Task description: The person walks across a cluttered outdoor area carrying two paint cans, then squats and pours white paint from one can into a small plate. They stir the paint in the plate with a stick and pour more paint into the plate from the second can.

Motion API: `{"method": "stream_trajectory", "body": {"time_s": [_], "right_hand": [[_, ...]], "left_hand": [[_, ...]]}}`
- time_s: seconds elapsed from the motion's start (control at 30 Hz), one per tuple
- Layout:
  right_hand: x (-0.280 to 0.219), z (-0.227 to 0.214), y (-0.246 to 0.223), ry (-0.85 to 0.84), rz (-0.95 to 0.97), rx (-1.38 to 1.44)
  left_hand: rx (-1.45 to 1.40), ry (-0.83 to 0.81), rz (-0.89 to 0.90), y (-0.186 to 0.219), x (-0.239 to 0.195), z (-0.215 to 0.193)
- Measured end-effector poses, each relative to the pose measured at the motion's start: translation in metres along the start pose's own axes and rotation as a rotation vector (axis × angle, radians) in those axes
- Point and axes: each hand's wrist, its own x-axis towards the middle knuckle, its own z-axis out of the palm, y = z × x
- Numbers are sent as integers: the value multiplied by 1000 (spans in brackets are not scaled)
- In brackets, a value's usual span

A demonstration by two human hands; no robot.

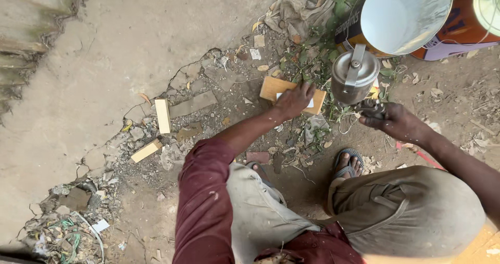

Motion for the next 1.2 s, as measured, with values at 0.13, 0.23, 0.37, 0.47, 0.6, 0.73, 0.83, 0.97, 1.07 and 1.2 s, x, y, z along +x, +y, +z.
{"method": "stream_trajectory", "body": {"time_s": [0.13, 0.23, 0.37, 0.47, 0.6, 0.73, 0.83, 0.97, 1.07, 1.2], "right_hand": [[13, 30, 52, -68, 41, 64], [31, 73, 91, -33, 61, 117], [57, 143, 127, 45, 12, 47], [101, 163, 131, 125, 11, 60], [129, 180, 134, 173, -68, 147], [136, 159, 119, 25, -59, -135], [128, 99, 75, -254, -88, -443], [99, -4, -38, -247, -273, -300], [91, -39, -142, -201, -565, 4], [124, -9, -223, -81, -429, 200]], "left_hand": [[5, -114, -18, 0, 41, 10], [-42, 42, -28, 3, 65, 20], [-466, 32, -195, -17, 58, 38], [-220, 64, -314, -93, 26, 14], [-1455, 197, -533, -134, -24, -46], [-2001, 262, -387, -103, -64, -92], [-2162, 361, -346, -81, -74, -105], [-1959, 581, -555, -51, -52, -103], [-1710, 568, -633, -37, -34, -110], [-1423, 785, -855, -40, -48, -137]]}}
